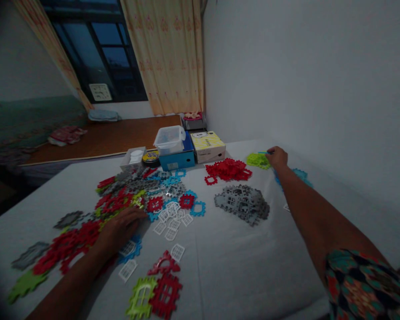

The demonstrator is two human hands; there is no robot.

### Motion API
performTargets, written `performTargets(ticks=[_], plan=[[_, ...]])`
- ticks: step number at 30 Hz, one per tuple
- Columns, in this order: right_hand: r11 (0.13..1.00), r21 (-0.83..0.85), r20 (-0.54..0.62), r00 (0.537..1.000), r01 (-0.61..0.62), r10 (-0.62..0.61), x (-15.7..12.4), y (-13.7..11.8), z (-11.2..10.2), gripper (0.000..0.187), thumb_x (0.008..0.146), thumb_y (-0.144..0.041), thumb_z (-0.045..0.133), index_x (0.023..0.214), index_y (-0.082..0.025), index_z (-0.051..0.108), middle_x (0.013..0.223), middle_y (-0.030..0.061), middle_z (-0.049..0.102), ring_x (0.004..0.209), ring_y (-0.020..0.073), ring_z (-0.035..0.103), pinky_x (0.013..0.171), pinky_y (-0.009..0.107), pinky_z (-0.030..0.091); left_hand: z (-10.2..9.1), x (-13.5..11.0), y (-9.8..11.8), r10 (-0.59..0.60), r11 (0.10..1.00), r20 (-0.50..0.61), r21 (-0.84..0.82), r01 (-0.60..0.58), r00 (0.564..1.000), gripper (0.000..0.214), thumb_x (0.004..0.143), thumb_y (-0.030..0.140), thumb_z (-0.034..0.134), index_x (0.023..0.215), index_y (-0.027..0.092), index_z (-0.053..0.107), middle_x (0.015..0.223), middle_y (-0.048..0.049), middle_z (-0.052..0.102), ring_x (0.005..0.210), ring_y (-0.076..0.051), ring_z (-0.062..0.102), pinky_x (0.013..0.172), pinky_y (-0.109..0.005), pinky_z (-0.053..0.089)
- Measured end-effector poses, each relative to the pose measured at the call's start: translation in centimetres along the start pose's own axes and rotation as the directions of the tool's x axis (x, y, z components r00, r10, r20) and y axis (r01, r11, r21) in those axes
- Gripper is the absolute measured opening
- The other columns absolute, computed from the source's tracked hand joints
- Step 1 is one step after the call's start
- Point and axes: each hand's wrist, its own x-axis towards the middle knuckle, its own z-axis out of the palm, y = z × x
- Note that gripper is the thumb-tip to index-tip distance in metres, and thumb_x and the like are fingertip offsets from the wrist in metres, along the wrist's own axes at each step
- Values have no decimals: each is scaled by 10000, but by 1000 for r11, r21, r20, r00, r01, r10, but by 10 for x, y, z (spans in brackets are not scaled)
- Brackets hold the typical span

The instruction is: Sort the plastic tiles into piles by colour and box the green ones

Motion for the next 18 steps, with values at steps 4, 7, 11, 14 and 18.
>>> performTargets(ticks=[4,7,11,14,18], plan=[[1000,0,32,999,12,-12,2,0,-2,209,706,-209,636,897,-144,691,928,118,714,853,222,636,820,326,446,0,0,-2,13,1000,-2,-5,-13,1000,281,882,243,440,954,269,711,1007,-37,713,949,-194,664,852,-316,539],[998,7,31,998,60,-60,6,8,-21,204,711,-251,650,889,-162,693,928,96,718,846,210,634,795,316,445,0,0,-4,18,1000,-10,-4,-18,1000,267,880,269,456,954,268,712,1006,-40,716,955,-203,666,870,-328,537],[995,-44,133,988,88,-81,8,33,-60,212,693,-305,698,858,-172,695,885,88,723,813,214,634,721,316,441,0,0,-8,32,999,8,7,-32,999,275,878,284,454,962,284,716,1032,-29,718,968,-206,667,881,-331,538],[992,-94,207,976,84,-63,0,59,-86,191,665,-284,732,822,-179,700,874,81,729,786,205,646,692,300,440,1,2,-9,56,998,7,11,-56,998,286,877,298,445,961,284,718,1033,-32,719,973,-210,667,878,-336,541],[968,-161,301,944,192,-138,-23,85,-109,106,651,-170,707,753,-198,712,785,35,729,718,181,662,646,261,457,3,3,-10,51,999,37,-3,-51,998,284,876,305,449,968,271,716,1048,-37,712,983,-205,661,873,-322,536]])
